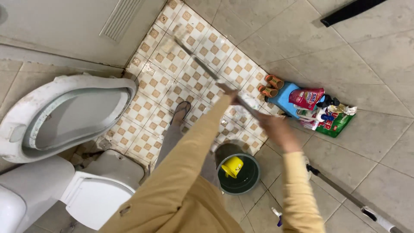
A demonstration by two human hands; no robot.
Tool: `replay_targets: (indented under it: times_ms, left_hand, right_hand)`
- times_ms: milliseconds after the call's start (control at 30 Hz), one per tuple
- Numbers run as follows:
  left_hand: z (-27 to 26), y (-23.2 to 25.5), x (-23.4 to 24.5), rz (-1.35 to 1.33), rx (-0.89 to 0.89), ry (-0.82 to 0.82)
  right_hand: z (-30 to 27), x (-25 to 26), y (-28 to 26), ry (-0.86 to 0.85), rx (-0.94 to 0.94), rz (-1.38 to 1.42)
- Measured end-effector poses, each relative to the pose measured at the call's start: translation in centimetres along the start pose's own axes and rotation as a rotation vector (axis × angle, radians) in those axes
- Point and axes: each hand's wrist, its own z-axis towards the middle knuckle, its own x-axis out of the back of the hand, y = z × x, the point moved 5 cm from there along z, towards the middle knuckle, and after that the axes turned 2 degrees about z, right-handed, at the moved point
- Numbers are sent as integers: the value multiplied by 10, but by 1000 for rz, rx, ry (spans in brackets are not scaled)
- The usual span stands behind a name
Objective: The person mops the tiled bathroom floor using a flat mop and a bucket with a yellow cup. They pour water onto the floor, move a pair of sandals aside, and mop around the toilet and bidet. The person also briefly closes the bidet lid and returns the sandals to their original spot.
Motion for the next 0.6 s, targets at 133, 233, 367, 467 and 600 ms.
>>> replay_targets:
  times_ms: [133, 233, 367, 467, 600]
  left_hand:
    - [-24, 39, 87, 554, 78, 122]
    - [-134, 121, 86, 827, 176, 199]
    - [-11, 72, 13, 410, 211, 39]
    - [42, 20, -100, -328, 336, -199]
    - [-38, 24, -119, -242, 259, -195]
  right_hand:
    - [34, -43, -58, -38, 40, 119]
    - [36, -29, -49, -49, 48, 104]
    - [-29, 75, -54, -118, -30, 161]
    - [11, 68, 104, -83, -57, 70]
    - [-27, 107, 93, -128, -406, 174]
